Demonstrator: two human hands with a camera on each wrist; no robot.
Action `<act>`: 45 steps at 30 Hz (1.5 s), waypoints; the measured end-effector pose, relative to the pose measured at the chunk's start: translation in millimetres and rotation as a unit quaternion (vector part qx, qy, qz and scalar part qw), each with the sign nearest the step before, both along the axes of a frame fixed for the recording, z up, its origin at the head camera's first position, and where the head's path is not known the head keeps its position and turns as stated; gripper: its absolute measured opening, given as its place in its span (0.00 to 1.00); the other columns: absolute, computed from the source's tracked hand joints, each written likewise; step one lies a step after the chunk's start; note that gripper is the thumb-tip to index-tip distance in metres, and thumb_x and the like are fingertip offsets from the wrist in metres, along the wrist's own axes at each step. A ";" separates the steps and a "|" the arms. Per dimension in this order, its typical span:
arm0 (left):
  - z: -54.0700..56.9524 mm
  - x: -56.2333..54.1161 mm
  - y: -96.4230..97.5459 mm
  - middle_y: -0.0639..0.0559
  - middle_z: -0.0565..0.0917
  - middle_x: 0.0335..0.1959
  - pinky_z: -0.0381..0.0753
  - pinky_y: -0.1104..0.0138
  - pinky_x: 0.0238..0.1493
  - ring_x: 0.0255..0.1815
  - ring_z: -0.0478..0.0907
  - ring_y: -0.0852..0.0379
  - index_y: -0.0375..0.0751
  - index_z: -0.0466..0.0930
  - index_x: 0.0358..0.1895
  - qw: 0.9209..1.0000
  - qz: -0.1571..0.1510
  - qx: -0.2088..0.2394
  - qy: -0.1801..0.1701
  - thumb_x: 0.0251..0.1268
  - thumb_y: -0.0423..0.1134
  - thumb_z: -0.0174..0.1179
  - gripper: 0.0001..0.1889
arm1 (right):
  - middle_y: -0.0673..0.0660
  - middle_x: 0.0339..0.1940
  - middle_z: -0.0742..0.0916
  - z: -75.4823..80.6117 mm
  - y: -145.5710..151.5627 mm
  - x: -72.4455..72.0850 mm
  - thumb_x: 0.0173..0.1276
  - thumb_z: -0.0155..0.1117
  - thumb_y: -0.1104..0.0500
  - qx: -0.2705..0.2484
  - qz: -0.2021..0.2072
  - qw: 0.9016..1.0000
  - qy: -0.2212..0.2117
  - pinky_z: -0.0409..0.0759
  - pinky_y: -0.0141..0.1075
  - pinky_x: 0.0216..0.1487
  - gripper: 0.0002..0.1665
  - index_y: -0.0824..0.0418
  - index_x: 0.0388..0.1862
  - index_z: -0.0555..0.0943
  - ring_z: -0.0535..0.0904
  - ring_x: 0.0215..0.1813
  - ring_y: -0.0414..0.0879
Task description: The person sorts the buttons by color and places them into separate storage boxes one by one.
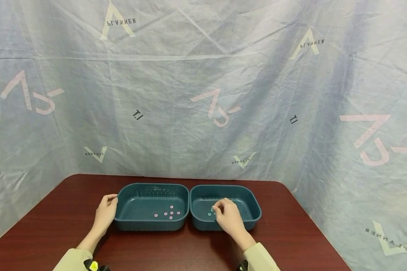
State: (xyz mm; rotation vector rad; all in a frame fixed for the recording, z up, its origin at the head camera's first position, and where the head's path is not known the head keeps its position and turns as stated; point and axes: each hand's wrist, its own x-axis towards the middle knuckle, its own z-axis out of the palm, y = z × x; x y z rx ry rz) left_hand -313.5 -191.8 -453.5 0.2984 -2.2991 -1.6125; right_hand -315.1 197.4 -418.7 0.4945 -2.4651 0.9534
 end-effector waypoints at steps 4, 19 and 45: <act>-0.1 0.1 0.7 0.30 0.68 0.60 0.65 0.45 0.55 0.60 0.66 0.35 0.31 0.60 0.63 1.000 0.000 -0.002 -0.002 0.75 0.45 0.34 0.24 | 0.47 0.22 0.76 -0.4 4.0 -3.1 0.62 0.65 0.65 0.005 -0.012 1.000 -0.012 0.68 0.29 0.26 0.07 0.57 0.25 0.80 0.66 0.22 0.35; -2.4 -0.6 0.3 0.30 0.68 0.60 0.66 0.46 0.55 0.60 0.66 0.36 0.32 0.61 0.63 1.000 0.003 -0.001 -0.001 0.75 0.45 0.35 0.23 | 0.50 0.23 0.77 -5.3 18.7 -16.9 0.63 0.64 0.64 0.019 -0.054 0.998 -0.034 0.67 0.30 0.25 0.05 0.58 0.27 0.81 0.67 0.22 0.38; -2.7 -1.2 -1.0 0.30 0.69 0.60 0.67 0.47 0.54 0.59 0.67 0.37 0.32 0.61 0.63 1.000 0.005 -0.002 0.001 0.75 0.44 0.35 0.23 | 0.51 0.23 0.78 -7.3 27.5 -23.5 0.61 0.65 0.62 0.030 -0.103 0.994 -0.024 0.67 0.32 0.22 0.05 0.62 0.27 0.82 0.68 0.21 0.39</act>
